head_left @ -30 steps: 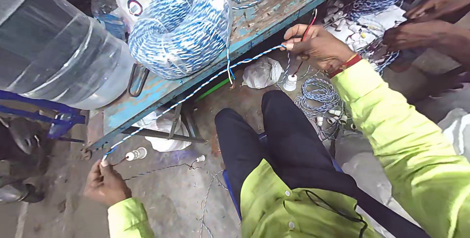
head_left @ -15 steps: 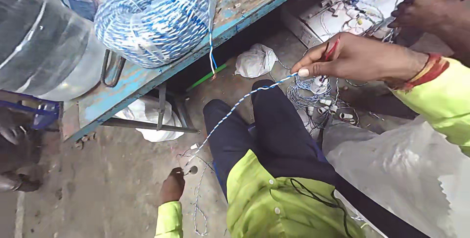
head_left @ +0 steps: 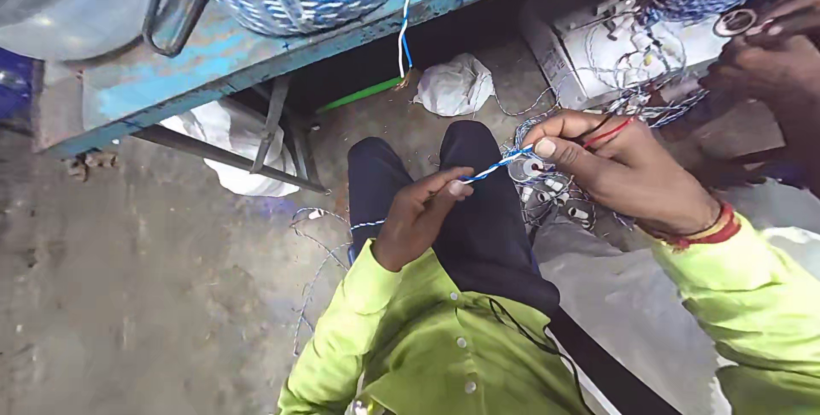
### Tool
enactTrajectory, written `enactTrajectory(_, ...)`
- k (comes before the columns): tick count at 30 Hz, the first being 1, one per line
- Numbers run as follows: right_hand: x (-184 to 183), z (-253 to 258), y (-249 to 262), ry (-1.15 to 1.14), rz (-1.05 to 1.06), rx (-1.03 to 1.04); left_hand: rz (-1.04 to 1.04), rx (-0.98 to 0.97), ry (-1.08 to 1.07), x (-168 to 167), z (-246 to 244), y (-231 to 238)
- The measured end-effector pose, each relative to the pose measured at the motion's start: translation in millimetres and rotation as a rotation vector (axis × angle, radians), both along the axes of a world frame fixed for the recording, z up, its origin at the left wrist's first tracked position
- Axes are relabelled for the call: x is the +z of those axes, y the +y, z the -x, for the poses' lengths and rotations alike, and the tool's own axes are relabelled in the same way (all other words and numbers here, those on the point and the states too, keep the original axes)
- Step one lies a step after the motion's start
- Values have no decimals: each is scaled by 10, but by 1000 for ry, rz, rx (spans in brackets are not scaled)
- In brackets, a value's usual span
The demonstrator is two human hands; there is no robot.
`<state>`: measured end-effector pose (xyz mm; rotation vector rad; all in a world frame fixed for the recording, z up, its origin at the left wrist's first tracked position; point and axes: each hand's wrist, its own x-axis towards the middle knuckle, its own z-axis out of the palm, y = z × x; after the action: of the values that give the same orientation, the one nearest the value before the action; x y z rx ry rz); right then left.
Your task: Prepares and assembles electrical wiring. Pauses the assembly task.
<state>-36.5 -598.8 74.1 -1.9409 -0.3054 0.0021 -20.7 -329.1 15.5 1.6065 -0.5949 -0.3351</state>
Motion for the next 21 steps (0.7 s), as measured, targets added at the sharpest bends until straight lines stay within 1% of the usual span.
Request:
enactTrajectory(2, -77, 4, -20, 29, -51, -12, 78, -26, 134, 16, 28, -37)
enactTrajectory(5, -221, 23, -34, 69, -77, -17, 111, -66, 262, -1, 62, -36)
enactTrajectory(9, -329, 138, 77, 152, -45, -83, 61, -41, 310, -36, 143, -46)
enactTrajectory(13, -496, 165, 104, 98, -142, -155, 126, 45, 418, -93, 158, -30)
enactTrajectory(17, -548, 313, 182, 143, -224, -98, 151, 125, 474, -148, 162, 17)
enactTrajectory(19, -589, 338, 239, 156, -226, -77, 155, 146, 476, -169, 168, 56)
enactTrajectory(21, -553, 348, 309, 169, -222, -64, 148, 161, 473, -183, 175, 110)
